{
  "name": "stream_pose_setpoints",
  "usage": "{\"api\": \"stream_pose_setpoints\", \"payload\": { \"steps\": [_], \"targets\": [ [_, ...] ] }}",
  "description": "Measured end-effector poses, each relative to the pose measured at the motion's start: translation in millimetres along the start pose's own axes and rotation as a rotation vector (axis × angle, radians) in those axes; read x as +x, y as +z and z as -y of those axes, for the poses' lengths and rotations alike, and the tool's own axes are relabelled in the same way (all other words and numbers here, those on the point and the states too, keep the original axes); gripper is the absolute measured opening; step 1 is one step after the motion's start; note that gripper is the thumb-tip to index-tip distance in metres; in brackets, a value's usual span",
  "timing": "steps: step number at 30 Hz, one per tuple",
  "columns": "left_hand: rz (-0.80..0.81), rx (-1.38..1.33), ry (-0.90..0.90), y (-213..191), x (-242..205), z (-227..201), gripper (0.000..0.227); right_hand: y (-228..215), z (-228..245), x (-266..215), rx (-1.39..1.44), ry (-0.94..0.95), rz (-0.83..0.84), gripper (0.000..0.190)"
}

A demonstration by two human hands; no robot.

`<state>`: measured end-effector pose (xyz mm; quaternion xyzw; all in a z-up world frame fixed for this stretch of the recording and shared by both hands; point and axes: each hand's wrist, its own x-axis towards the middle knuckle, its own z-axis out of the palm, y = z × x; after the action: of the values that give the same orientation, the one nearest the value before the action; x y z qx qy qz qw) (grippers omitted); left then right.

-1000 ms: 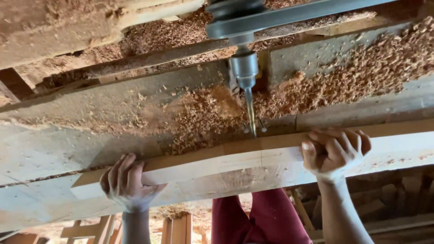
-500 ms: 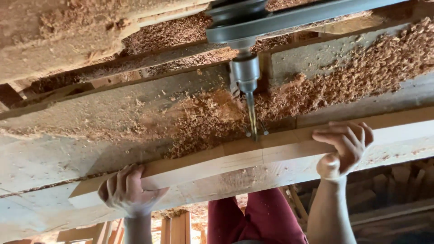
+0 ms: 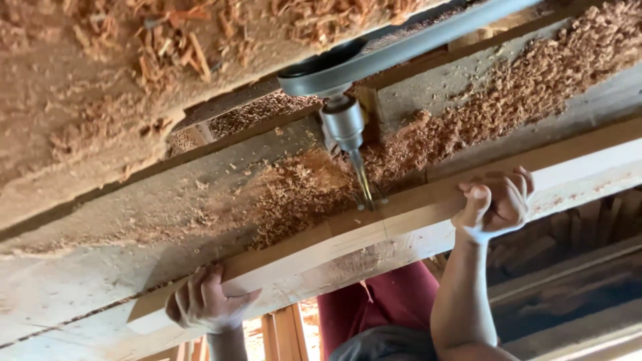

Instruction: The person carries a long thin wooden slat to a drill press and feeds it bit by bit under the spinning bit, drilling a series of holes along the slat's length. They reposition the slat between holes, holding it with both hands as each hole is bored.

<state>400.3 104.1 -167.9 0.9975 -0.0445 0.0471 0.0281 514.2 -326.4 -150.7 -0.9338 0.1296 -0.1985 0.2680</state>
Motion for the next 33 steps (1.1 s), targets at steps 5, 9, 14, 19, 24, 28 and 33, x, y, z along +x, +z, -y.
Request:
{"api": "stream_pose_setpoints", "payload": {
  "steps": [5, 9, 14, 19, 24, 28, 33],
  "targets": [
    [-0.013, -0.021, 0.014, -3, 11, -2, 0.079, 3, 5, 7, 0.012, -0.021, -0.016, 0.05],
    [-0.029, -0.019, 0.018, -3, 11, 0, 0.081, 3, -4, 0, 0.022, 0.011, -0.051, 0.05],
    [-0.046, 0.008, 0.029, 6, 7, 4, 0.079, 8, -14, -1, 0.071, 0.001, -0.106, 0.049],
    [-0.043, -0.014, 0.028, -1, 25, 1, 0.074, 12, -16, 3, 0.089, -0.025, -0.123, 0.05],
    [-0.063, -0.012, 0.008, 1, 32, 2, 0.08, 15, 5, 20, 0.046, -0.025, -0.061, 0.056],
    [-0.076, -0.019, -0.018, 2, 42, 3, 0.08, 22, -8, 22, 0.06, -0.062, -0.077, 0.053],
    [-0.126, 0.038, -0.003, 12, 40, 13, 0.082, 22, -9, 29, 0.015, -0.106, -0.053, 0.055]
  ]
}}
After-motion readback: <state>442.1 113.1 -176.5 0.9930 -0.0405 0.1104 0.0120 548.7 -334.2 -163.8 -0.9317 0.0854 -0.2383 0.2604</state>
